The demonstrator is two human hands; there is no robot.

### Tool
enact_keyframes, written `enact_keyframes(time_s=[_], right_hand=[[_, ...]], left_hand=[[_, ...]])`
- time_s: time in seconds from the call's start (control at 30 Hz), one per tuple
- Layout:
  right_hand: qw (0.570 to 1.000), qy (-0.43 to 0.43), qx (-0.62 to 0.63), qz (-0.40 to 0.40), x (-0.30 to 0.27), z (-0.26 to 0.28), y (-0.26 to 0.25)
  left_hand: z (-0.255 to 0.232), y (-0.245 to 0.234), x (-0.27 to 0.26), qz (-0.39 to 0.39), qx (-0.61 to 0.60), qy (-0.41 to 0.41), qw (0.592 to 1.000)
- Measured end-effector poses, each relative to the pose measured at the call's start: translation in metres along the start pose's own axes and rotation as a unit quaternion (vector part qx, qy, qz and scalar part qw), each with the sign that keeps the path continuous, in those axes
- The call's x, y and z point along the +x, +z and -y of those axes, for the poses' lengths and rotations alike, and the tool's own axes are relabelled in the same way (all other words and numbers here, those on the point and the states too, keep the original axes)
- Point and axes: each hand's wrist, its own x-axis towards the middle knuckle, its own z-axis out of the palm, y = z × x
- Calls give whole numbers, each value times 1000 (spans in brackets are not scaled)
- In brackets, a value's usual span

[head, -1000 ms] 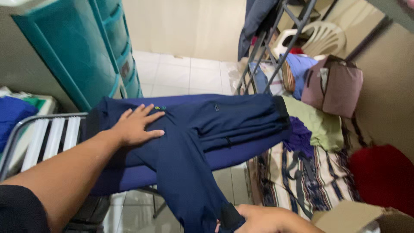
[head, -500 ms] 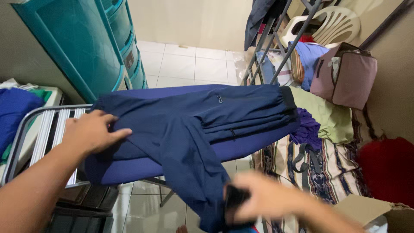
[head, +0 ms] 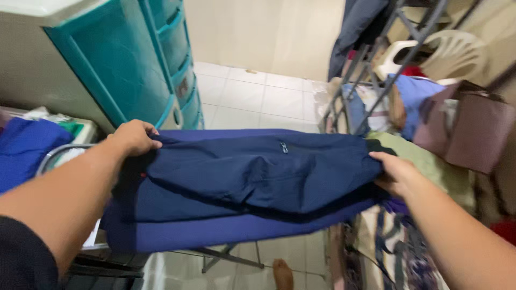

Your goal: The person takes jackets from a basket, spreads them on a board, zips them up, and folds them into squares.

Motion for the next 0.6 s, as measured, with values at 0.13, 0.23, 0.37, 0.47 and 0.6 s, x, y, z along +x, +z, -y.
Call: enact_keyframes(time_s=[0.13, 0.23, 0.37, 0.47, 0.6], right_hand=[[991, -74, 56, 91, -12, 36, -12], [979, -148, 63, 128, -29, 60, -12], [982, -147, 15, 121, -31, 74, -14], [977, -125, 102, 140, -23, 78, -26], [988, -108, -38, 102, 17, 49, -27]], left_hand=[[-42, -19, -50, -162, 80, 16, 983], [-102, -17, -65, 6, -183, 256, 949], [-110, -4, -78, 268, -170, 210, 925], [-80, 8, -63, 240, -277, 156, 917], [-49, 25, -51, 183, -334, 126, 916]])
